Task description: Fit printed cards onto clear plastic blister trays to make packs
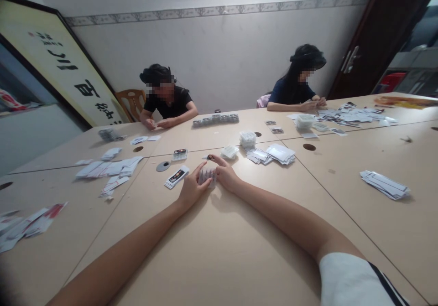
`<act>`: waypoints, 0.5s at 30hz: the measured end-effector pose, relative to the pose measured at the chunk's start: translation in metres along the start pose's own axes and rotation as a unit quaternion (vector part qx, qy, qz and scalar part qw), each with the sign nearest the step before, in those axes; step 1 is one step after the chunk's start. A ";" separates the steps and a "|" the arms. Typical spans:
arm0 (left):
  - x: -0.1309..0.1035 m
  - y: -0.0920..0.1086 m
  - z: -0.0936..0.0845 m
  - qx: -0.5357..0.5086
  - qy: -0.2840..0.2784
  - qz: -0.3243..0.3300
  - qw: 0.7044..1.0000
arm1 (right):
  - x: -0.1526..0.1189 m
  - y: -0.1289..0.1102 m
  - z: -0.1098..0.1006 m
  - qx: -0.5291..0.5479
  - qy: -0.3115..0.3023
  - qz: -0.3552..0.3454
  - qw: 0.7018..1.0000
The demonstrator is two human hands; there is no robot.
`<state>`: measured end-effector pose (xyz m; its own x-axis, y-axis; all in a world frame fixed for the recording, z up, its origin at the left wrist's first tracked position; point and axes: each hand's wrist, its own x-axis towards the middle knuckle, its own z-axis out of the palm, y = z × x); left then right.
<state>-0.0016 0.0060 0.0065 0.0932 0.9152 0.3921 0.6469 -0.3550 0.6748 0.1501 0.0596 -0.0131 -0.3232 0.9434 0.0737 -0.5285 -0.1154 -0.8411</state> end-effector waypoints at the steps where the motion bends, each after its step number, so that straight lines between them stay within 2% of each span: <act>1: 0.000 0.000 0.000 0.000 0.001 0.000 1.000 | 0.000 0.000 0.000 0.000 -0.001 0.002 1.000; 15: -0.002 0.003 -0.001 -0.012 -0.007 -0.001 1.000 | -0.001 0.000 0.001 -0.012 -0.002 -0.007 1.000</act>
<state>-0.0009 0.0031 0.0087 0.1035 0.9181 0.3825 0.6285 -0.3584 0.6903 0.1494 0.0579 -0.0124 -0.3192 0.9436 0.0884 -0.5146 -0.0942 -0.8522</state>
